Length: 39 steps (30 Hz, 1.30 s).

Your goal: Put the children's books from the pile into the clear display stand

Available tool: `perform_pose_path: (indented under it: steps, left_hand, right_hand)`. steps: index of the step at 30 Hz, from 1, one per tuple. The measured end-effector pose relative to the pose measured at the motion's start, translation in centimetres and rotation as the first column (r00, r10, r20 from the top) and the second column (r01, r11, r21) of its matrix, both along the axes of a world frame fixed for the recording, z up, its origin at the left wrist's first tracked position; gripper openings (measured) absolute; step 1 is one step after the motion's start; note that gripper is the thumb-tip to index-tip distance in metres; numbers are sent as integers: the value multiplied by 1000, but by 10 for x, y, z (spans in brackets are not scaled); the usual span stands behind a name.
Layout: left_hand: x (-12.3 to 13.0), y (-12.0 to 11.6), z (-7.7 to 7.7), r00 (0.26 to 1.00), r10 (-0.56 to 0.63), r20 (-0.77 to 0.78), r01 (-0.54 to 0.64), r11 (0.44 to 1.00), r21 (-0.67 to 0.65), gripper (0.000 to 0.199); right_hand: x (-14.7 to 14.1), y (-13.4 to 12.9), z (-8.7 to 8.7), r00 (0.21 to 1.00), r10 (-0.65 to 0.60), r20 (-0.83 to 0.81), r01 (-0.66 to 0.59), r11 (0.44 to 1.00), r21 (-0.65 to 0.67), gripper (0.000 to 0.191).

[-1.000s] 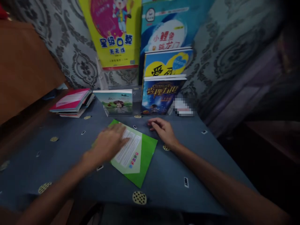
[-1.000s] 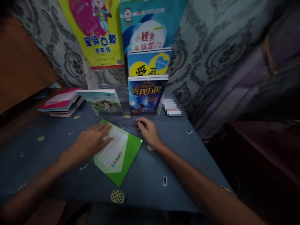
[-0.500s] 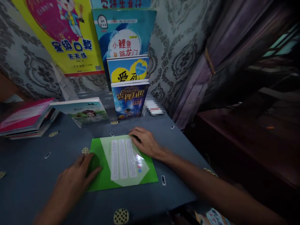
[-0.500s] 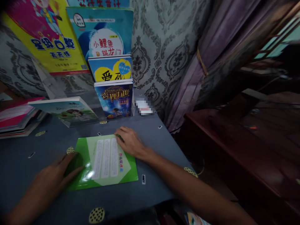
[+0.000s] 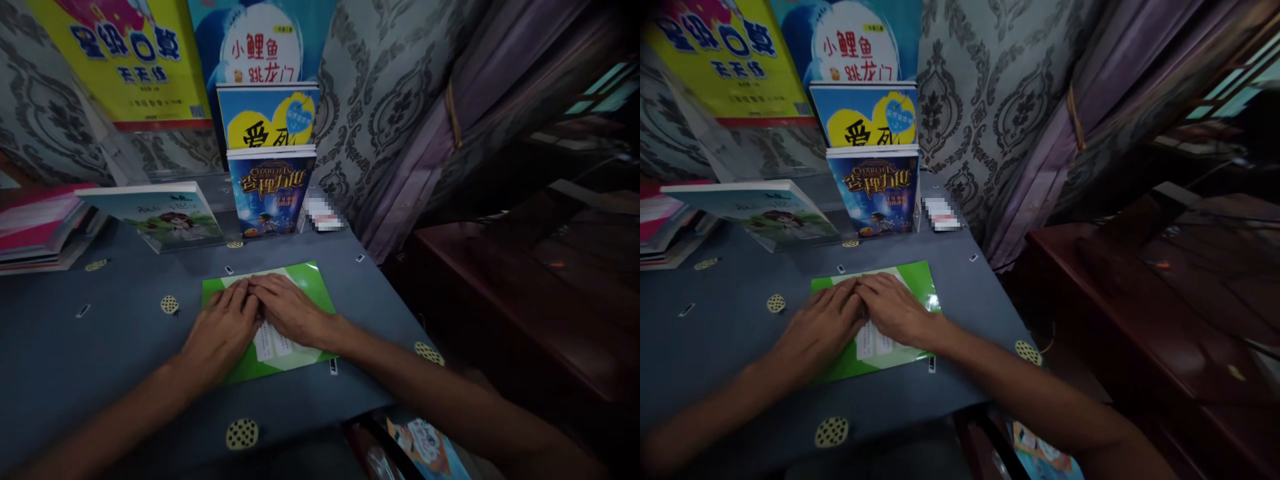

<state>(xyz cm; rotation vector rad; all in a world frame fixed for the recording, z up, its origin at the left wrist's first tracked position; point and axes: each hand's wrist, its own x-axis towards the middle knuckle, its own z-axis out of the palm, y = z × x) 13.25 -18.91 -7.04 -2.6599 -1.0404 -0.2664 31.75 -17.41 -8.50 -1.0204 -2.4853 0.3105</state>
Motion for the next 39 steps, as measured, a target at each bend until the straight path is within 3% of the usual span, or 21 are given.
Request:
perform_pose_path:
  steps: [8,14,21,26,30,39]
  left_hand:
    - [-6,1,-12,995,0,96,-2,1000,24,30]
    - [-11,3,-12,993,-6,114,9,1000,-24,27]
    - [-11,1,-10,993,64,97,-50,989,-142,27]
    - [-13,1,-9,988,118,101,-93,970,-225,29]
    - [-15,1,-7,987,137,82,-116,969,-219,35]
    - [-17,4,-3,982,180,65,-164,966,-201,44]
  right_hand:
    - [6,-1,-4,998,-40,38,41,999,-14,34]
    - [19,-5,0,994,-102,29,101,995,11,32]
    - [41,-2,-2,978,-209,-11,209,977,37,28]
    - [56,6,-1,943,-331,-34,332,943,33,25]
    - [64,13,0,903,-427,-37,427,904,4,27]
    - [89,27,9,933,-315,-174,276,936,-217,26]
